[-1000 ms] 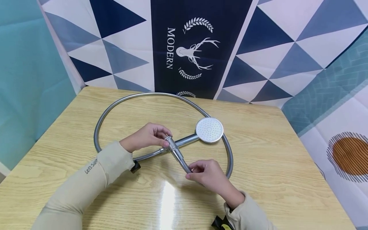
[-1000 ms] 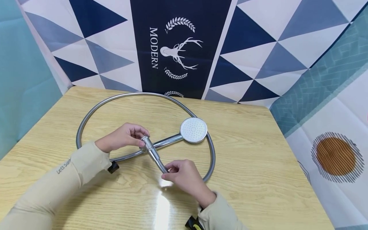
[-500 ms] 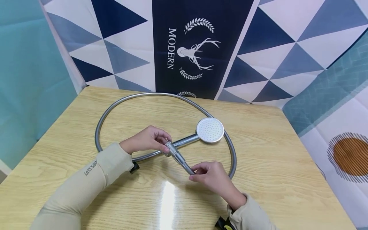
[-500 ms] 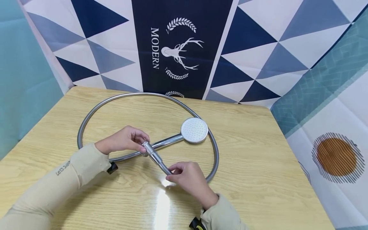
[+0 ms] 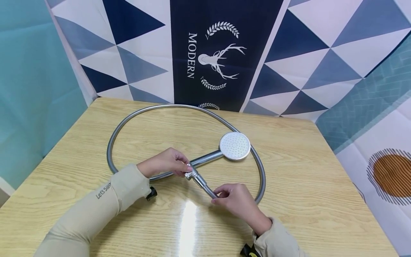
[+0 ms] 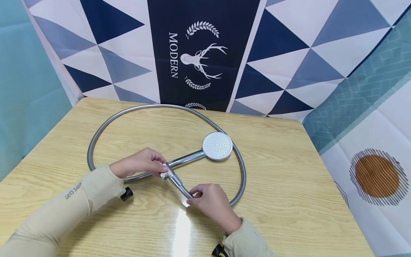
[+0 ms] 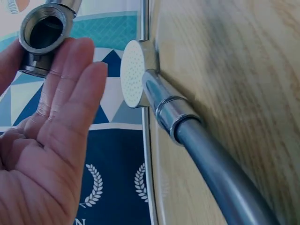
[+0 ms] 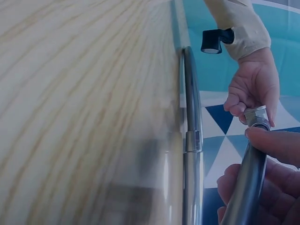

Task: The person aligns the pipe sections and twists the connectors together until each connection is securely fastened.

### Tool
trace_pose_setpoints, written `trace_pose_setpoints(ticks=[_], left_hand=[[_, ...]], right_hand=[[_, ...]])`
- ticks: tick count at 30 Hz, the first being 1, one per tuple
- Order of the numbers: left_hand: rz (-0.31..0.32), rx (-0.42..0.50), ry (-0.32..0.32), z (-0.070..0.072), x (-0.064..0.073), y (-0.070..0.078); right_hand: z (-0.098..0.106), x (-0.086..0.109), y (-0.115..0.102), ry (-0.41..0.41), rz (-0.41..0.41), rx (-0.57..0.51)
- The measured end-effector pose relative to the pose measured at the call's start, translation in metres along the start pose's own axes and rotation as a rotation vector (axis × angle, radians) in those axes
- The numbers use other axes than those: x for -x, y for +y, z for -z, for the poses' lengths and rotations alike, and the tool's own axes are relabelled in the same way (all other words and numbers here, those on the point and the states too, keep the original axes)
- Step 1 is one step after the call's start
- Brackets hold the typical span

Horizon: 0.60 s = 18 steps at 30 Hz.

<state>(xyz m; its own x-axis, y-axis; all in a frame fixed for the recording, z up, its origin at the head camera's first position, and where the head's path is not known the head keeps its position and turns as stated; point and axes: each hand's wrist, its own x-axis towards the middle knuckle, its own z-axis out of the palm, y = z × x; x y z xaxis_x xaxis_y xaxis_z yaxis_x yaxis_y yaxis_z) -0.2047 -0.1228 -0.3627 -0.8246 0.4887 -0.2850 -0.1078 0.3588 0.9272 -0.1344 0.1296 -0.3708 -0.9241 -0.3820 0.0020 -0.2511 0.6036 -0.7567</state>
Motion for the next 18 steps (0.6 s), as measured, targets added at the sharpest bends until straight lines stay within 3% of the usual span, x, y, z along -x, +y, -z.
trace_pose_setpoints(ticks=[11, 18], left_hand=[[0.054, 0.000, -0.005, -0.007, -0.003, -0.012], [0.067, -0.103, 0.000, -0.007, -0.002, -0.014]], right_hand=[[-0.008, 0.000, 0.008, -0.025, -0.010, 0.075], [-0.013, -0.003, 0.010, -0.075, 0.032, 0.126]])
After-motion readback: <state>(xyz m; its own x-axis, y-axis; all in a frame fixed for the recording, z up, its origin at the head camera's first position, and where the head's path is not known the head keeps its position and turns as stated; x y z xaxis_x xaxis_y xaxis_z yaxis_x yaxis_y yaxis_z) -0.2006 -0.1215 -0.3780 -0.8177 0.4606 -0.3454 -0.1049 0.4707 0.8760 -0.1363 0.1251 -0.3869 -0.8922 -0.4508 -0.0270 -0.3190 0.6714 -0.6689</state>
